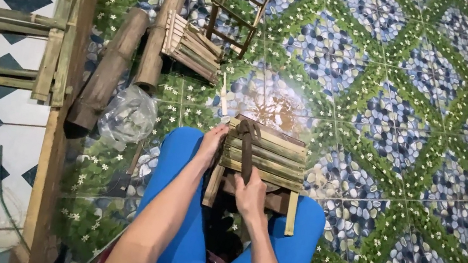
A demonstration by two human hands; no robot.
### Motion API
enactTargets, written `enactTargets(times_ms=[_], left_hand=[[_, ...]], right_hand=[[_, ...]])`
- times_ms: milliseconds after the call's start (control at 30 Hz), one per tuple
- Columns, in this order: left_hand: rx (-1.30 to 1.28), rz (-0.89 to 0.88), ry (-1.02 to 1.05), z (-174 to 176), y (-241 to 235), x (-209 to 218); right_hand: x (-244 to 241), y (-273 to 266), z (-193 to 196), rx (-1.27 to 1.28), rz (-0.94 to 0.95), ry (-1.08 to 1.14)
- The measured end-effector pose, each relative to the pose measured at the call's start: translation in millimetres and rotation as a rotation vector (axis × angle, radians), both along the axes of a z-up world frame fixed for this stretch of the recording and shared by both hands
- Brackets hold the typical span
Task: The person assembles a small bamboo stool by hand, using a curved wooden tool to press and secure the slats. They repeatedly adjust the slats and tap them into place while seated on the floor.
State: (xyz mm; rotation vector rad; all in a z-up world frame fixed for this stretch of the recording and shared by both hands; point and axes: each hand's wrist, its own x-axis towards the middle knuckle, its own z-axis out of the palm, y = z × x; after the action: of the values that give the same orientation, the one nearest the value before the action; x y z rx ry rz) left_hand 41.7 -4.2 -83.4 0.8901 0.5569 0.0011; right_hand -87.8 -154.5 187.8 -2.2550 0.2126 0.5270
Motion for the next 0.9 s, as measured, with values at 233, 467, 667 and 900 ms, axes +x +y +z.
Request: enactTargets(times_ms=[233, 467, 667, 900], left_hand=[[-0.046, -0.024, -0.018, 4, 3, 2], [-0.154, -0.052, -0.009, 10, 0, -8], [-0.136, -0.034, 0.001, 9, 1, -6], [0.377, -0.126, 0.116, 49, -2, -24]], right_hand=[[5, 4, 7, -0.036, 0.05, 0.046], [22, 5, 4, 0.001, 0.045, -0.026], [9, 3, 15, 0.023, 0.052, -0.02], [-40, -15, 17, -0.017, 0.064, 0.013]])
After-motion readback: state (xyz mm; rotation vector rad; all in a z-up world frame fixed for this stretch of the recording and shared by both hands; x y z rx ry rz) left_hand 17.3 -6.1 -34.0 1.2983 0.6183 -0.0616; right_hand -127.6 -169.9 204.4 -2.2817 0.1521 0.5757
